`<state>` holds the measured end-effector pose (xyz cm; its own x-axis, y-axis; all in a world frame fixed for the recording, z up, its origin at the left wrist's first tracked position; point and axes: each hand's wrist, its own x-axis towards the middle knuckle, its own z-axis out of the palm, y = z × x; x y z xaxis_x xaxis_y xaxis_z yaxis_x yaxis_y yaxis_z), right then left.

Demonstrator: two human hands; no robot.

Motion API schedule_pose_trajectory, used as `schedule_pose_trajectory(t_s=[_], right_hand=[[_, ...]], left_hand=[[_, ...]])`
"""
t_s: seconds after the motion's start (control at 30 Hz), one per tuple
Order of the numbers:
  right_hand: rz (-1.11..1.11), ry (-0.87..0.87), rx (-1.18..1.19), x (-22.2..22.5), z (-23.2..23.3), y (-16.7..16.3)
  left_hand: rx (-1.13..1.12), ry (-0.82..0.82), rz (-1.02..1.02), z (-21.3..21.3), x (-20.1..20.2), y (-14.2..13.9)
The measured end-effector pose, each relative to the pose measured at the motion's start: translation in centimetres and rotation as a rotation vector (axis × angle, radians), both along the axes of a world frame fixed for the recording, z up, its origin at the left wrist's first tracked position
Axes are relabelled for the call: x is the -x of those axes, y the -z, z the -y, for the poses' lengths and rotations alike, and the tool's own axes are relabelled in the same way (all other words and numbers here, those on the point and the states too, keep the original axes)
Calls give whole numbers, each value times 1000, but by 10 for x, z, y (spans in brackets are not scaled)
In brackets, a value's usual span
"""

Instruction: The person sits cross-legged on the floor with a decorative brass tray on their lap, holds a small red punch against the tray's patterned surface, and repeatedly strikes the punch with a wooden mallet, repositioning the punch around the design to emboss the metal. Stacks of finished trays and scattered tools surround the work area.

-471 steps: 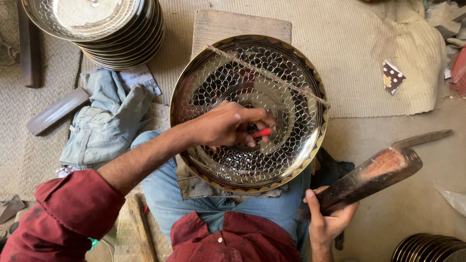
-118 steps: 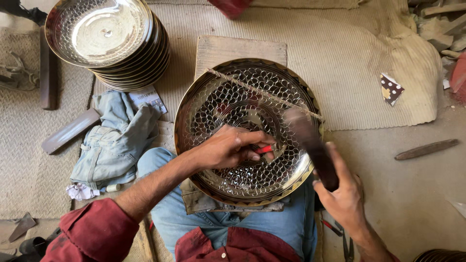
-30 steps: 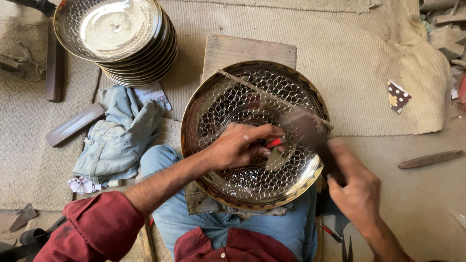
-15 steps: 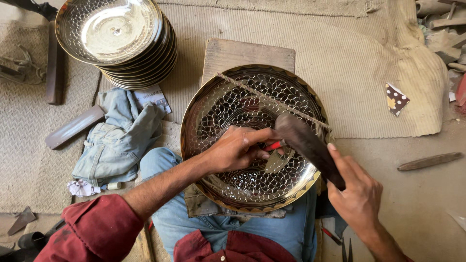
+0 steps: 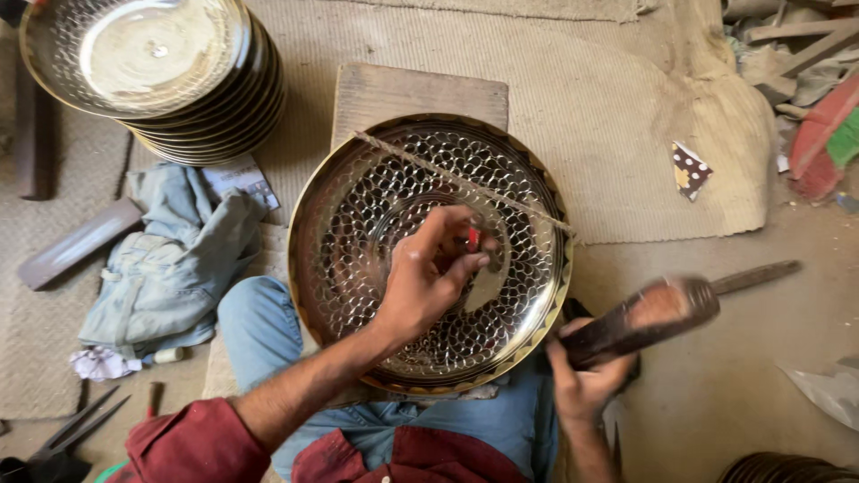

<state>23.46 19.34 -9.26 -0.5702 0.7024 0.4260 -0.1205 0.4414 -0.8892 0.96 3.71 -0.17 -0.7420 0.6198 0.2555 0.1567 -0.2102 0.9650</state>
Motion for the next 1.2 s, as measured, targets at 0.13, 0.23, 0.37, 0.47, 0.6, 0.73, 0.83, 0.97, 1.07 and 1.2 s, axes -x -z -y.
schedule_pose_trajectory(t_s=[0.13, 0.23, 0.37, 0.47, 0.6, 0.73, 0.83, 0.97, 1.07, 1.2], right_hand=[[102, 84, -120, -3, 13, 26], [165, 6, 184, -8, -7, -1], [308, -107, 108, 7, -46, -66], [387, -168, -166, 31, -67, -113], [539, -249, -499, 68, -82, -157], [599, -376, -800, 102, -88, -180], [454, -430, -921, 118, -88, -194], [344, -523, -479, 124, -77, -211], [433, -571, -474, 133, -70, -220], [789, -524, -1074, 138, -67, -229]], left_hand=[[94, -124, 33, -13, -10, 6], [141, -197, -53, -14, -18, 11], [98, -277, -117, -13, -22, 19], [132, -290, -168, -12, -20, 24], [21, -274, -244, -17, -18, 27], [-1, -235, -180, -15, -20, 26], [-1, -239, -204, -13, -21, 25], [37, -254, -226, -14, -19, 23], [41, -255, -231, -13, -19, 23], [97, -290, -267, -13, -20, 23]])
